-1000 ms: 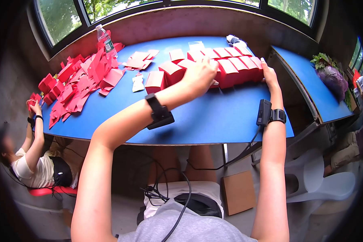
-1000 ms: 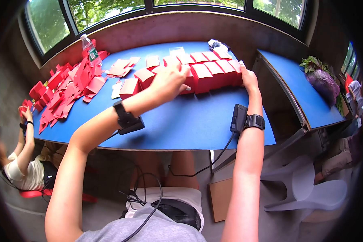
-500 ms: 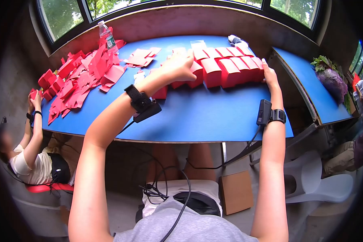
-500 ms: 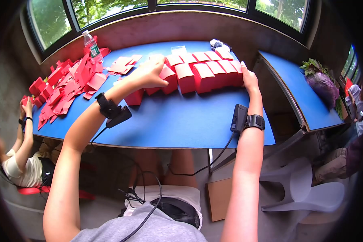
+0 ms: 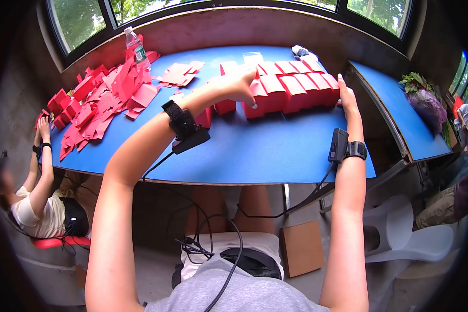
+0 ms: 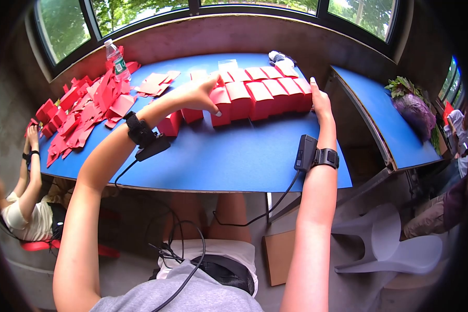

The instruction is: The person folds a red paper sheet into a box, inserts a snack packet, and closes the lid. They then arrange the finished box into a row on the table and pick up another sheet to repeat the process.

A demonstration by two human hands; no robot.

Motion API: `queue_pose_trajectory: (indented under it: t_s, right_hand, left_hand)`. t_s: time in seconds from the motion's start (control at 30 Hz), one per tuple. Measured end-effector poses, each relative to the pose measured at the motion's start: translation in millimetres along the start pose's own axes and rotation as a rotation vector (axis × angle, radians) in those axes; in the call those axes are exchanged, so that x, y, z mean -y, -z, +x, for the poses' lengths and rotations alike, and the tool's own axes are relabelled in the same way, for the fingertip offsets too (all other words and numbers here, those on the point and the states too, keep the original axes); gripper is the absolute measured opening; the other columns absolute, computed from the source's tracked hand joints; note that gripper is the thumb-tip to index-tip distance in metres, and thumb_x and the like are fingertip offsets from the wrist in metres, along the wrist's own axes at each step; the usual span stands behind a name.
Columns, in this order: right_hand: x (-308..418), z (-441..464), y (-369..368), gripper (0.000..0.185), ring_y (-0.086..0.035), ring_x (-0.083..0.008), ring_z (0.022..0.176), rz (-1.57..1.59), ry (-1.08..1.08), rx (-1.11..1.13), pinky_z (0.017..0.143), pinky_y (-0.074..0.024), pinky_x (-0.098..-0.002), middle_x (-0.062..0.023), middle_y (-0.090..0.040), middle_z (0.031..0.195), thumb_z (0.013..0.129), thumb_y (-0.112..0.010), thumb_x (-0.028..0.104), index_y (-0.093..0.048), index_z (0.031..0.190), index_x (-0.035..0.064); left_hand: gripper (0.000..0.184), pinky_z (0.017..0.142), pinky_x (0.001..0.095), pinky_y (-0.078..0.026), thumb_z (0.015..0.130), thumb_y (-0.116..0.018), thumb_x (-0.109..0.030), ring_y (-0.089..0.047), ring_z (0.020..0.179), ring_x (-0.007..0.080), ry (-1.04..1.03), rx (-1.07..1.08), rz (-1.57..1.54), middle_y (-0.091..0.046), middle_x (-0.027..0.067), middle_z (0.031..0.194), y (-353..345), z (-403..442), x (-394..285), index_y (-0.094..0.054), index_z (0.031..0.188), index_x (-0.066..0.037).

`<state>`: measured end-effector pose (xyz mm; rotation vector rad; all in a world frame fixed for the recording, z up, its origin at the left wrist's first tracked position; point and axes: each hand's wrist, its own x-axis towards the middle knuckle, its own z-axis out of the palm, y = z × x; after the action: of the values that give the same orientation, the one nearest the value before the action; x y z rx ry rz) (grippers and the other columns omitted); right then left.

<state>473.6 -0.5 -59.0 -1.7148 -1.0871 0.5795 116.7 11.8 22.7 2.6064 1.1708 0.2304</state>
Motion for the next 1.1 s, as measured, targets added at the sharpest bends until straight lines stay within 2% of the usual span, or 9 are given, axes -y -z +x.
queue_pose_trajectory:
  t_s: [0.2, 0.33, 0.43, 0.63, 0.77, 0.83, 0.87, 0.93, 1.1]
  right_hand:
    - [8.6, -10.1, -3.4, 0.063, -0.057, -0.0181, 0.094, 0.085, 0.045, 0.026, 0.082, -0.0423, -0.0334, -0.0081, -0.066, 0.1, 0.085, -0.045, 0.062, -0.064, 0.109, 0.0076]
    - [6.1, -6.3, -6.1, 0.057, -0.058, -0.0158, 0.091, 0.181, 0.084, 0.0, 0.08, -0.0434, -0.0309, -0.0061, -0.065, 0.099, 0.087, -0.048, 0.057, -0.063, 0.11, 0.0073]
    - [7.2, -8.3, -1.4, 0.049, -0.059, -0.0126, 0.083, 0.314, 0.016, -0.004, 0.075, -0.0447, -0.0272, -0.0033, -0.065, 0.097, 0.088, -0.051, 0.051, -0.063, 0.107, 0.0082]
    - [-2.1, -1.8, -1.7, 0.049, -0.059, -0.0137, 0.087, 0.379, 0.06, -0.057, 0.077, -0.0441, -0.0285, -0.0039, -0.065, 0.098, 0.087, -0.052, 0.05, -0.061, 0.112, 0.0081]
    - [-2.3, -4.2, -2.3, 0.046, -0.059, -0.0151, 0.09, 0.347, 0.081, -0.075, 0.079, -0.0436, -0.0296, -0.0049, -0.065, 0.101, 0.087, -0.054, 0.045, -0.061, 0.114, 0.0085]
    - [-3.7, -3.0, 0.1, 0.044, -0.059, -0.0162, 0.092, 0.269, 0.071, -0.021, 0.08, -0.0434, -0.0301, -0.0064, -0.065, 0.103, 0.086, -0.054, 0.04, -0.06, 0.116, 0.0087]
    - [-4.6, -2.0, -0.3, 0.044, -0.059, -0.0162, 0.092, 0.268, 0.07, -0.021, 0.08, -0.0434, -0.0301, -0.0064, -0.065, 0.103, 0.086, -0.054, 0.04, -0.06, 0.116, 0.0087]
    - [-4.4, -1.4, -2.0, 0.045, -0.059, -0.0175, 0.094, 0.283, 0.077, 0.001, 0.083, -0.0437, -0.0312, -0.0074, -0.064, 0.105, 0.085, -0.054, 0.039, -0.06, 0.117, 0.0072]
    - [9.0, -15.2, -4.9, 0.049, -0.06, -0.0184, 0.094, 0.299, 0.027, 0.046, 0.087, -0.0435, -0.0325, -0.0093, -0.064, 0.105, 0.085, -0.054, 0.039, -0.059, 0.118, 0.0037]
  left_hand:
    - [0.077, 0.089, 0.038, -0.043, 0.06, -0.079, -0.023, -0.053, 0.109, 0.0336, 0.031, -0.028, -0.017, -0.054, 0.0226, 0.114, -1.8, 1.3, -9.4, -0.04, 0.121, 0.0]
    - [0.076, 0.088, 0.0373, -0.044, 0.058, -0.081, -0.023, -0.053, 0.107, 0.033, 0.093, -0.022, -0.027, -0.055, 0.0214, 0.11, -3.0, 4.8, -15.5, -0.043, 0.117, 0.003]
    - [0.069, 0.087, 0.0368, -0.045, 0.054, -0.084, -0.024, -0.054, 0.102, 0.0324, 0.021, -0.152, -0.068, -0.056, 0.0201, 0.104, -17.2, 18.8, -11.6, -0.048, 0.107, 0.003]
    - [0.064, 0.089, 0.0395, -0.043, 0.06, -0.081, -0.027, -0.053, 0.1, 0.0346, -0.117, -0.395, -0.033, -0.053, 0.0218, 0.107, -36.2, 13.9, -2.6, -0.047, 0.104, 0.003]
    - [0.069, 0.094, 0.041, -0.043, 0.063, -0.079, -0.031, -0.047, 0.111, 0.0388, -0.052, -0.243, 0.004, -0.046, 0.028, 0.116, -29.3, 2.9, -5.0, -0.044, 0.108, 0.009]
    - [0.065, 0.091, 0.0401, -0.043, 0.064, -0.079, -0.032, -0.053, 0.101, 0.0356, -0.07, -0.315, 0.074, -0.048, 0.0237, 0.111, -32.0, 2.7, -3.9, -0.043, 0.108, 0.001]
    - [0.065, 0.091, 0.0401, -0.043, 0.064, -0.079, -0.032, -0.053, 0.101, 0.0356, -0.07, -0.315, 0.073, -0.048, 0.0237, 0.111, -32.3, 2.7, -2.5, -0.043, 0.108, 0.001]
    - [0.082, 0.097, 0.0406, -0.042, 0.065, -0.076, -0.032, -0.05, 0.108, 0.0423, -0.005, -0.249, 0.011, -0.043, 0.0325, 0.12, -25.7, -5.1, -8.7, -0.037, 0.122, 0.012]
    - [0.082, 0.092, 0.0406, -0.046, 0.067, -0.075, -0.028, -0.054, 0.104, 0.0448, 0.011, -0.305, 0.053, -0.037, 0.0411, 0.119, -35.0, -12.8, -7.4, -0.033, 0.124, 0.013]
